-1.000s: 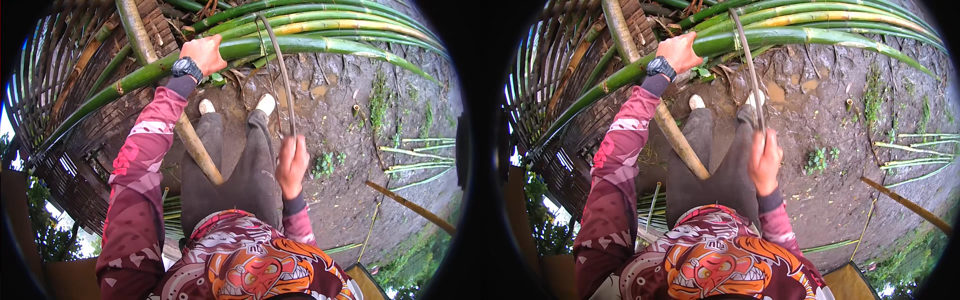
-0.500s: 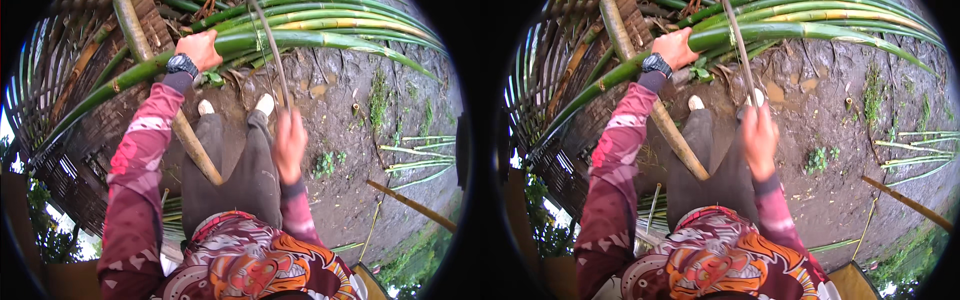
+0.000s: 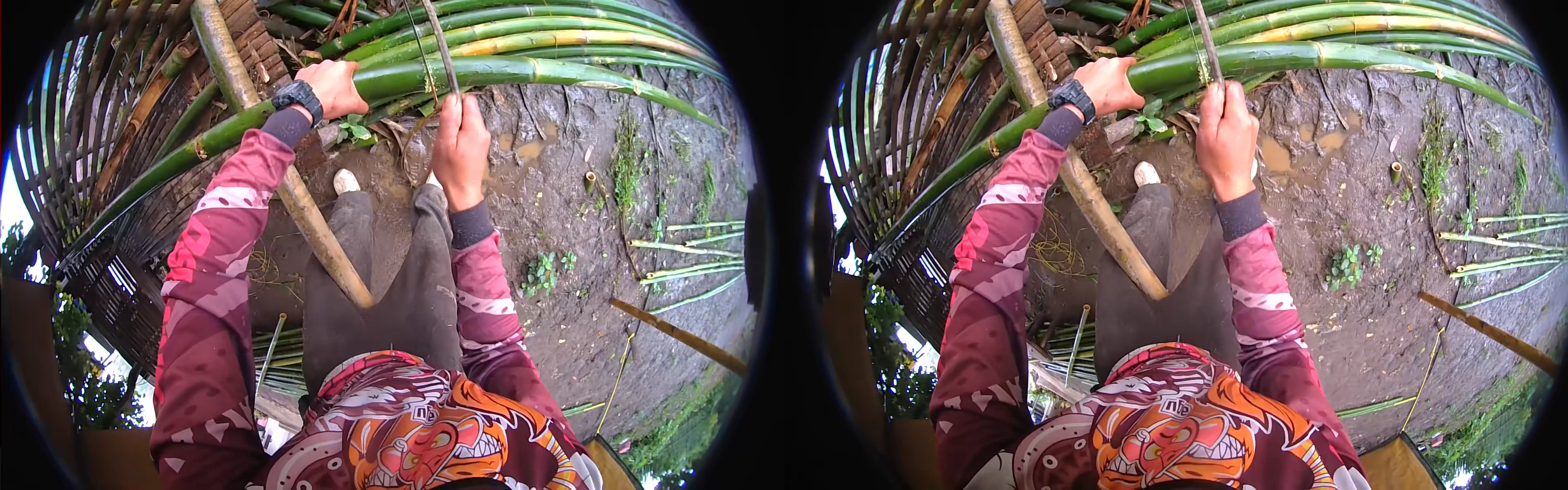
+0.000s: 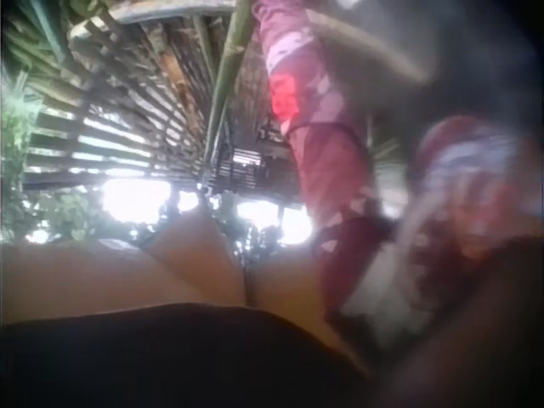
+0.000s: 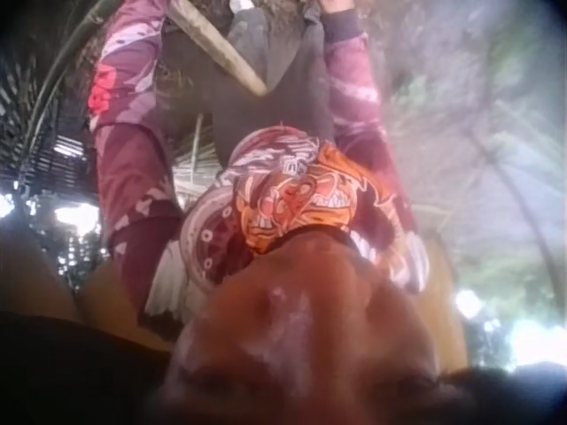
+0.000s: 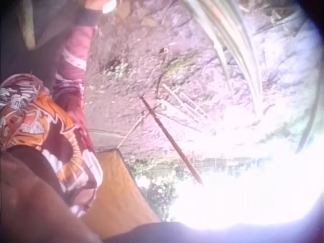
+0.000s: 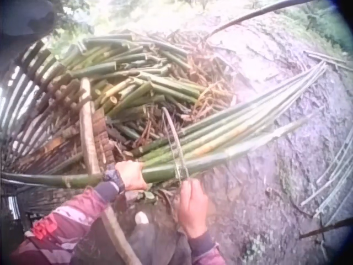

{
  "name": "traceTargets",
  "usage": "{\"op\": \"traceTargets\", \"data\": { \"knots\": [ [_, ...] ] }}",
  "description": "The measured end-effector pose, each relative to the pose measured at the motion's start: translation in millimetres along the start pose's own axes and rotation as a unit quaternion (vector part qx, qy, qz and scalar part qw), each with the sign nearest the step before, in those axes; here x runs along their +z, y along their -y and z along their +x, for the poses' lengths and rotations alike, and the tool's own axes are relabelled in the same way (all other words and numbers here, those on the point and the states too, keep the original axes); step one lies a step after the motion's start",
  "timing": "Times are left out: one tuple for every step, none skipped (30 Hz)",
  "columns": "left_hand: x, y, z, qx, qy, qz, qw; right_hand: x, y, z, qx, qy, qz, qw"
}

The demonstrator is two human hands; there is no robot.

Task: The person constructs a bamboo structure by placing bamboo stalks across a frame, cutting them to size using a saw, and tying them together with thin strips.

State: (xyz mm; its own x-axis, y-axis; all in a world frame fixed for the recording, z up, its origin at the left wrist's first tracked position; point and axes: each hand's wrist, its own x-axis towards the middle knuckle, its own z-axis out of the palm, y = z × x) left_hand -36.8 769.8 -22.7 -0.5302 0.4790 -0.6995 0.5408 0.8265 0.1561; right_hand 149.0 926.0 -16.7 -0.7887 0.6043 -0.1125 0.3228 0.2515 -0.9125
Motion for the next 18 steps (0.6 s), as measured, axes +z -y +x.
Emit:
{"op": "traceTargets", "data": {
  "knots": [
    [3, -3, -3, -0.009, -0.027, 0.024, 0.999, -3, 7, 1, 0.009, 0.002, -0.01, 1.0],
    [4, -8, -8, -0.02, -0.055, 0.046, 0.997, -9, 14, -2, 0.016, 0.007, -0.02, 1.0],
    [1, -7, -7, -0.026, -0.057, 0.057, 0.996, -16, 11, -14, 0.007, 0.025, -0.026, 0.999],
    [3, -7, -8, -0.025, -0.058, 0.055, 0.996, -27, 6, -36, -0.004, 0.043, -0.033, 0.999],
    [5, -5, -8, -0.03, -0.064, 0.055, 0.996, -38, 4, -60, 0.024, 0.045, -0.034, 0.998],
    [11, -5, -10, -0.033, -0.066, 0.052, 0.996, -57, 6, -89, 0.056, 0.049, -0.038, 0.997],
    [13, -3, -11, -0.024, -0.075, 0.051, 0.996, -80, 9, -119, 0.083, 0.071, -0.032, 0.993],
    [14, -3, -13, -0.026, -0.076, 0.052, 0.995, -94, 18, -128, 0.11, 0.093, -0.025, 0.989],
    [15, -2, -15, -0.029, -0.088, 0.062, 0.994, -89, 16, -125, 0.109, 0.094, -0.022, 0.989],
    [15, 0, -18, -0.033, -0.1, 0.073, 0.992, -78, 13, -115, 0.085, 0.07, -0.021, 0.994],
    [16, -1, -20, -0.027, -0.121, 0.072, 0.99, -67, 17, -98, 0.063, 0.043, -0.025, 0.997],
    [18, -10, -19, -0.019, -0.119, 0.069, 0.99, -45, 7, -62, 0.018, 0.044, -0.042, 0.998],
    [16, -24, -15, -0.023, -0.112, 0.065, 0.991, -25, -5, -19, -0.028, 0.043, -0.062, 0.997],
    [11, -22, -16, -0.039, -0.11, 0.067, 0.991, -6, 6, 6, 0.0, -0.003, -0.025, 1.0],
    [14, -21, -15, -0.035, -0.124, 0.059, 0.99, -6, 8, 8, -0.001, 0.003, -0.031, 1.0],
    [11, -20, -11, -0.034, -0.127, 0.062, 0.989, -10, 6, 5, -0.003, 0.0, -0.029, 1.0],
    [16, -16, -19, -0.046, -0.119, 0.06, 0.99, -20, 6, -19, 0.011, 0.037, -0.038, 0.999],
    [15, -15, -16, -0.048, -0.121, 0.059, 0.99, -31, 3, -35, 0.016, 0.062, -0.051, 0.997]
  ]
}}
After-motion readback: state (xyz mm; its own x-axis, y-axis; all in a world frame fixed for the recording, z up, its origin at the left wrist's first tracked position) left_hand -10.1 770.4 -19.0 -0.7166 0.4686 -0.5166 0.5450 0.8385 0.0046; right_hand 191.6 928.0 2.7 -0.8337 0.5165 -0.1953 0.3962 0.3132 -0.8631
